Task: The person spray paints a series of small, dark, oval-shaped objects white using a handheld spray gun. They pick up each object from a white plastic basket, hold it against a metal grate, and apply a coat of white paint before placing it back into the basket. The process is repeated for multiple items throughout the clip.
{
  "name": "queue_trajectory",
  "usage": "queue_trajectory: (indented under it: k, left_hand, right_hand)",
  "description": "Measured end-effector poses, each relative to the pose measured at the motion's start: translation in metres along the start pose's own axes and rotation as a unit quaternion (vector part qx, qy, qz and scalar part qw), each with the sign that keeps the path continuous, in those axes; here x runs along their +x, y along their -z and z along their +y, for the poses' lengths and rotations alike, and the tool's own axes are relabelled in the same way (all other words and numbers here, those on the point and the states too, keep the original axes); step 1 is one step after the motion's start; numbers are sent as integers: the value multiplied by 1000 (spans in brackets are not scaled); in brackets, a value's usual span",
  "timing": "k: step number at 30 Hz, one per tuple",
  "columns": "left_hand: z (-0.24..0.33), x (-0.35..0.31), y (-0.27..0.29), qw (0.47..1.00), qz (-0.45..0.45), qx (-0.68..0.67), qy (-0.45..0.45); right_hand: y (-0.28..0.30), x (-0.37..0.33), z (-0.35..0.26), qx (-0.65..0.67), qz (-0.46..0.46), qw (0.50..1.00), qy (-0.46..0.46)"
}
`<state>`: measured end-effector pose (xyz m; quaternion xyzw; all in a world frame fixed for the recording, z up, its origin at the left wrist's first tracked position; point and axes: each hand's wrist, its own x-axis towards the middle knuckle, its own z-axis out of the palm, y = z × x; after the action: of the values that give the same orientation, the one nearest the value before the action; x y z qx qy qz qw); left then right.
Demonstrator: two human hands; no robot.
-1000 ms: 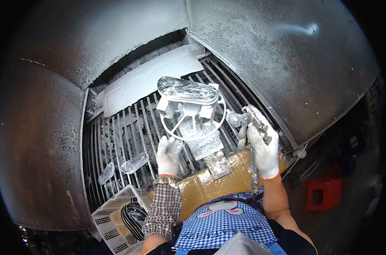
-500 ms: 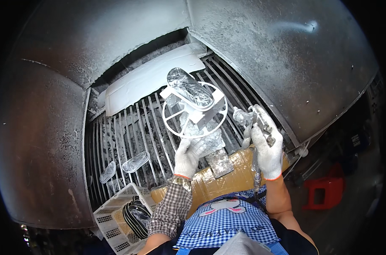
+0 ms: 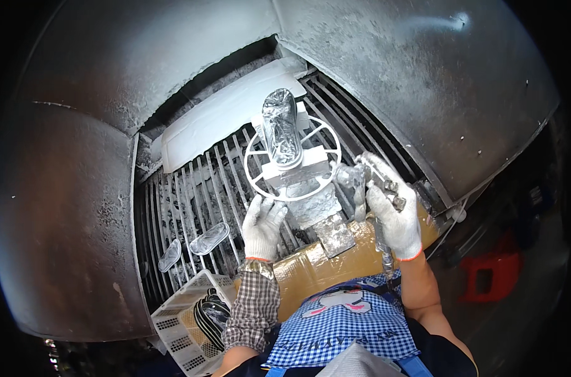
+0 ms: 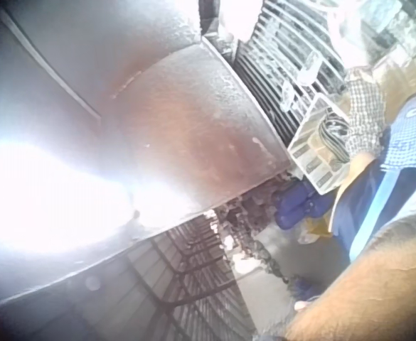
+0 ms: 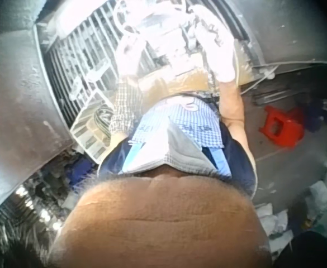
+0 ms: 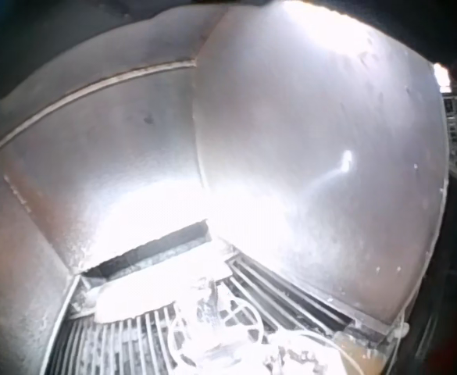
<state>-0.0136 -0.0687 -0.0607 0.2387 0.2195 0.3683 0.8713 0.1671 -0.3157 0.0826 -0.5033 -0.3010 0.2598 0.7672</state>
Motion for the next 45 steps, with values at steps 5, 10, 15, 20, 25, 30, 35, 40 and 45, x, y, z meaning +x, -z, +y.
queue_trajectory:
  k: [5,10,15,20,25,30,35,40,45]
  left_hand:
    - [15,6,-6,1000,16,9,-3]
    - [30,20,5,999,4,37,-23]
    - [40,26,5,999,1,38,-17]
    - [43,34,5,998,31,28,-37]
    - [49,41,7,998,30,24,-45]
    - [52,48,12,998,17,15,-51]
    - [34,35,8,998,38,38,-45]
    - [2,11,-2,999,19,44,-10]
    - [-22,0,9,999,-9,17,38]
  right_hand:
    - [-5,6,5,29,-20,999,-18]
    - [-15,13,14,6,-52,999,-15]
    - [-19,27,23,-12,-25,1000,10]
    - [-18,38,32,-1,-6,999,38]
    - [-15,45,36,12,21,998,50]
    - [-12,48,31,-19,47,996,69]
    - [-9,43,33,-109,74,983,125]
    - [-22,41,30,-85,39,992,81]
    - [-39,34,24,-89,-41,994,48]
